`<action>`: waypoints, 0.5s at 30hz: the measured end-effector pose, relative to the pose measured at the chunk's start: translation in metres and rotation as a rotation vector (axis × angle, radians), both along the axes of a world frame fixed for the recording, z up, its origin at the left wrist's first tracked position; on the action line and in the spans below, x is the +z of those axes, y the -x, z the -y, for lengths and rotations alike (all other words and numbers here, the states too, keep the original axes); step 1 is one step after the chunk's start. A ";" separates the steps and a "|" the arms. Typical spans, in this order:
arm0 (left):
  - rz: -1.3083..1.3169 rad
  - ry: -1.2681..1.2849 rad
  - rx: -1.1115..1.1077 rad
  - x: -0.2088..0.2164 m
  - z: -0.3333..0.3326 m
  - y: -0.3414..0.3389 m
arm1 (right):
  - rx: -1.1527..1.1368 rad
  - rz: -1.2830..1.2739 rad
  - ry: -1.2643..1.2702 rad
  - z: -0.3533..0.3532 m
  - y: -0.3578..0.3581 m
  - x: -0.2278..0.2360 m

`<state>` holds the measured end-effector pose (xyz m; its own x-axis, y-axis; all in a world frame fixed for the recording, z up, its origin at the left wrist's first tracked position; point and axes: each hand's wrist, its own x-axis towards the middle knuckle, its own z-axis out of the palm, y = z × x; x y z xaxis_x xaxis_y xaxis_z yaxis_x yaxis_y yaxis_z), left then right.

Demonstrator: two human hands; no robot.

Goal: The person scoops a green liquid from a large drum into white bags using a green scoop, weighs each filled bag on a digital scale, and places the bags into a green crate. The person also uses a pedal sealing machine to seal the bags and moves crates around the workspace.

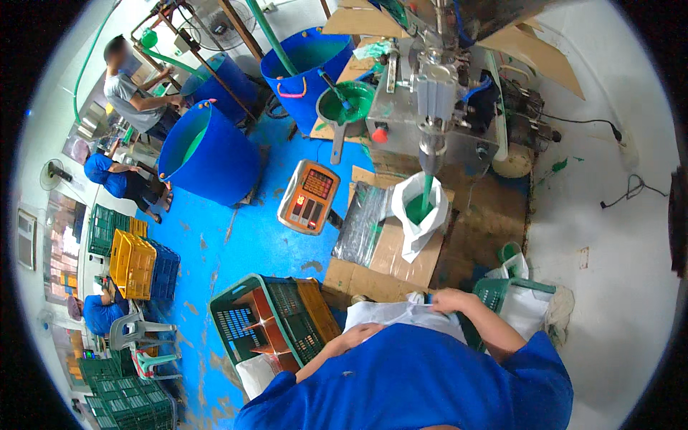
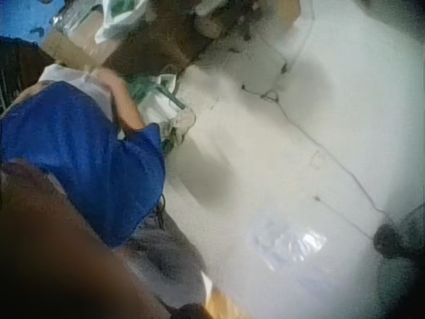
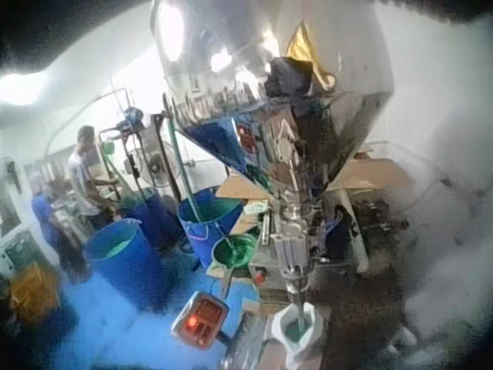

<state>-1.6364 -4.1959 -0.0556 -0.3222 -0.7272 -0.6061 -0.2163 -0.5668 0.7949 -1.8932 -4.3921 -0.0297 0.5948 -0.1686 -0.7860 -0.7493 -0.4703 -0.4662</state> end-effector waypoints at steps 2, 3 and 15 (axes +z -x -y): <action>0.203 0.130 -0.101 -0.004 -0.014 -0.029 | -0.304 0.406 -0.202 0.024 -0.045 0.017; 0.312 0.164 -0.148 -0.002 -0.019 -0.044 | -0.375 0.572 -0.270 0.041 -0.068 0.028; 0.862 0.408 0.295 0.063 0.050 -0.176 | -1.548 0.932 -0.575 0.256 -0.349 0.066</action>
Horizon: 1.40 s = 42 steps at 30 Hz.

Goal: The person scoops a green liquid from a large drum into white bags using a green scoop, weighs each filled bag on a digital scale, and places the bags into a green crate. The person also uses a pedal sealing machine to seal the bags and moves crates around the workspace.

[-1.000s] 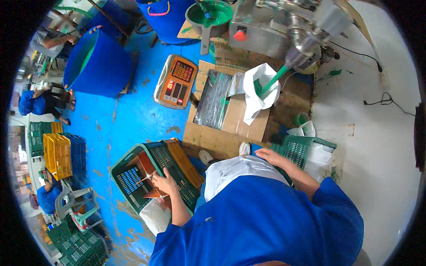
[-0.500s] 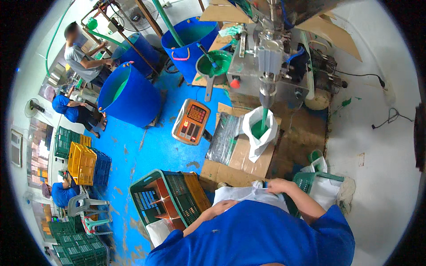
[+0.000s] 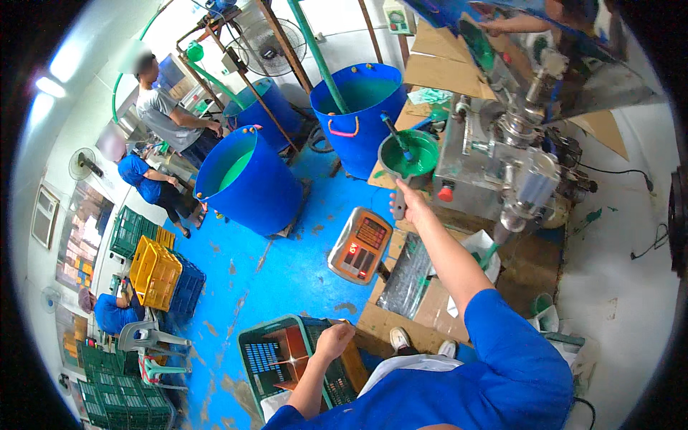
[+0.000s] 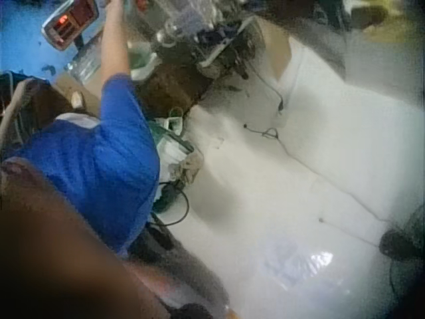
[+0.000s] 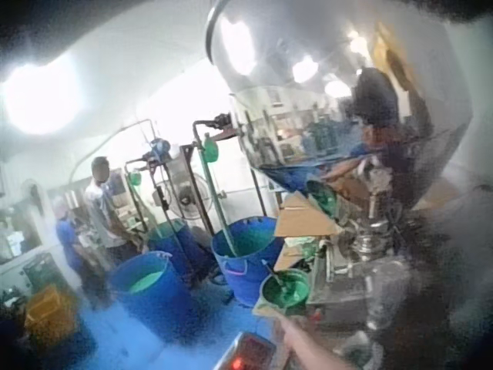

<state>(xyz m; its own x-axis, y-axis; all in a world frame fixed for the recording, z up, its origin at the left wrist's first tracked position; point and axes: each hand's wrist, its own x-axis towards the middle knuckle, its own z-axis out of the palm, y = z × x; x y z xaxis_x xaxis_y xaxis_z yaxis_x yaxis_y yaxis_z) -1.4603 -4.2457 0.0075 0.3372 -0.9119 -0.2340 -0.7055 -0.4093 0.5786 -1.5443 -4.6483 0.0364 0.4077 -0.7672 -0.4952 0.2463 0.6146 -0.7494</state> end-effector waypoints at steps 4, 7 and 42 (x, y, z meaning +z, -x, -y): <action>-0.152 0.075 0.176 0.018 0.035 -0.043 | -0.161 -0.152 0.146 -0.016 -0.017 -0.010; -0.188 0.233 0.280 0.041 0.081 -0.087 | -0.031 -0.186 0.262 -0.057 0.009 -0.013; -1.041 0.635 0.890 0.091 0.024 0.132 | 0.689 -0.361 0.160 -0.280 0.314 0.029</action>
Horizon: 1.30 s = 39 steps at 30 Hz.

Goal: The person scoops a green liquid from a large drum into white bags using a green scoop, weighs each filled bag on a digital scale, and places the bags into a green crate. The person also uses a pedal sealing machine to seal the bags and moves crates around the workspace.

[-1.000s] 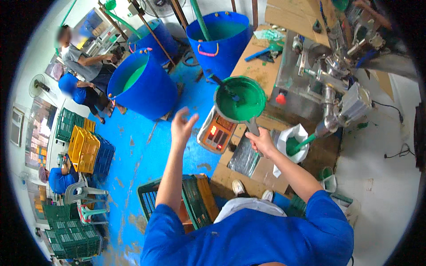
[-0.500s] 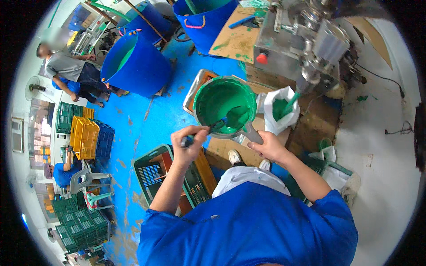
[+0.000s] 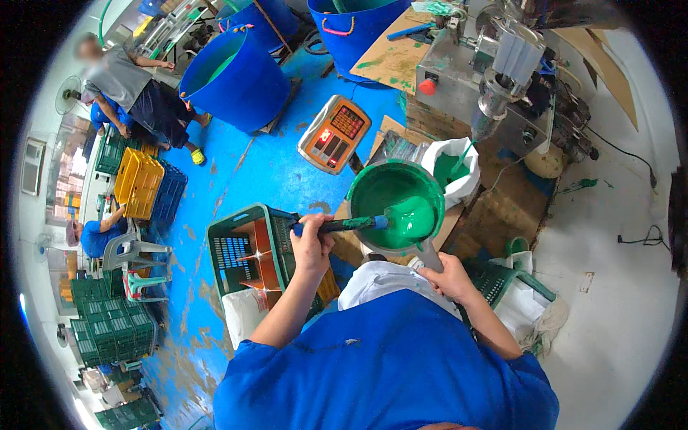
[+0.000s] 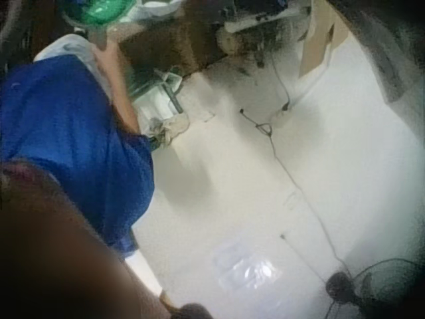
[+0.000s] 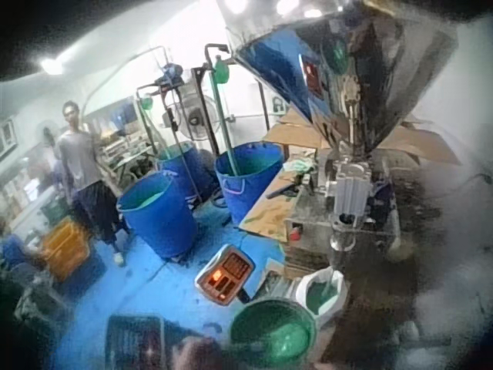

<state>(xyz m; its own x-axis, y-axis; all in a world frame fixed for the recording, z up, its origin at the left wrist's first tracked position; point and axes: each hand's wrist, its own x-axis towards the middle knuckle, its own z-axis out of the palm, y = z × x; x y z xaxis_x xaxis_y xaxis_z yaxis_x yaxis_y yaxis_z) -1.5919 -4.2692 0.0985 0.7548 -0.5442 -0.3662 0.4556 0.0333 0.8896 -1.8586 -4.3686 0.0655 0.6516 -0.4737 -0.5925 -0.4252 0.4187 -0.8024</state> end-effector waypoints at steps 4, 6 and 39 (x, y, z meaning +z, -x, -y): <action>0.035 0.084 -0.035 0.005 0.012 0.011 | -0.056 0.010 0.013 -0.004 0.014 0.000; 0.036 0.083 -0.046 0.006 0.018 0.016 | -0.079 0.014 0.035 -0.003 0.018 0.000; 1.337 0.217 -0.727 -0.060 0.165 0.067 | -0.524 -0.341 0.000 -0.055 0.131 -0.003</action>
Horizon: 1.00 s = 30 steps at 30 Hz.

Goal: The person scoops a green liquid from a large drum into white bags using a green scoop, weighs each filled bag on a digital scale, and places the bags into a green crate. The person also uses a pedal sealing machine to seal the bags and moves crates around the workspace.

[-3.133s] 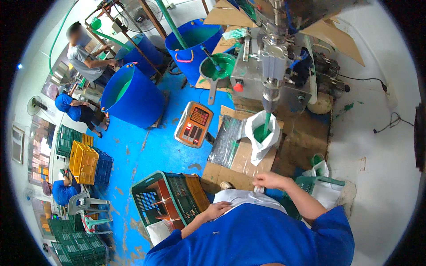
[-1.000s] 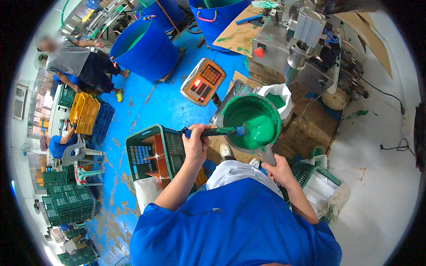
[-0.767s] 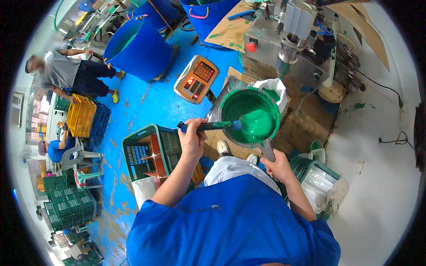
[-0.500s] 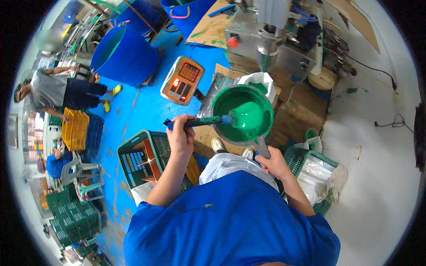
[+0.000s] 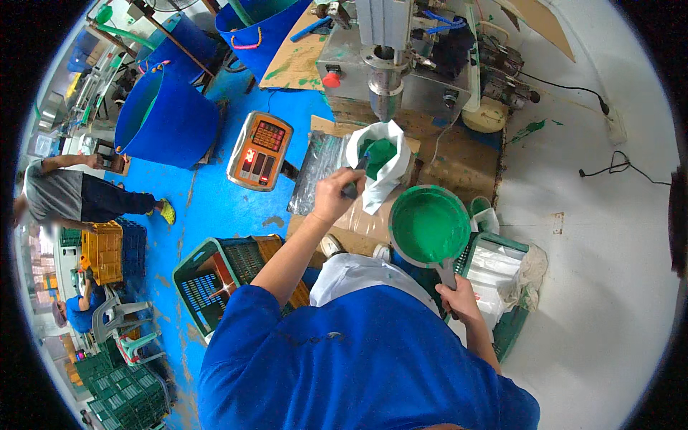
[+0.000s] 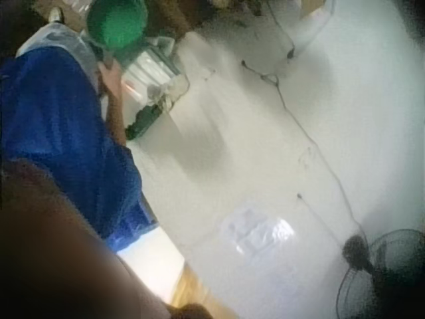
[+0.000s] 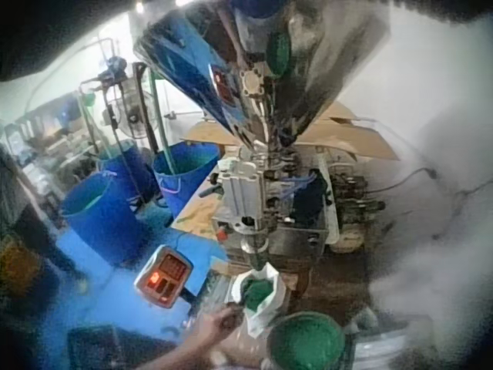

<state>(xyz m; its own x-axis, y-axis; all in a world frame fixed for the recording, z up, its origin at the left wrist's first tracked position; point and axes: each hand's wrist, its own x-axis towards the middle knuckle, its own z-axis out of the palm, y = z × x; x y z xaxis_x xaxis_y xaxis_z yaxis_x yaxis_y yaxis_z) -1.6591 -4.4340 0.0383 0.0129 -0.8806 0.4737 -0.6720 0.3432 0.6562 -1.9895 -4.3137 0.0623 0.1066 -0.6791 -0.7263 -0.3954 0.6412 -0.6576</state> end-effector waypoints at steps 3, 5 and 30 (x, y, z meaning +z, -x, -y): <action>0.136 -0.044 -0.033 -0.006 -0.009 0.005 | -0.053 -0.009 0.050 0.000 0.002 -0.010; 0.104 0.021 -0.021 -0.004 -0.013 0.008 | -0.099 0.021 0.076 0.003 0.001 -0.015; -0.994 -0.275 0.564 0.058 -0.073 -0.198 | 0.223 0.508 0.344 0.229 -0.379 -0.002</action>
<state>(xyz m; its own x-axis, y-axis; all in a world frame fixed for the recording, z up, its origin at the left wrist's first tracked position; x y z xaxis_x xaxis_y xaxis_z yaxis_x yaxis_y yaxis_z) -1.4614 -4.3612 0.0966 0.6906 -0.7031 -0.1695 0.1661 -0.0740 0.9833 -1.6102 -4.5427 0.0606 0.5441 -0.7861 -0.2933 -0.0807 0.2990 -0.9508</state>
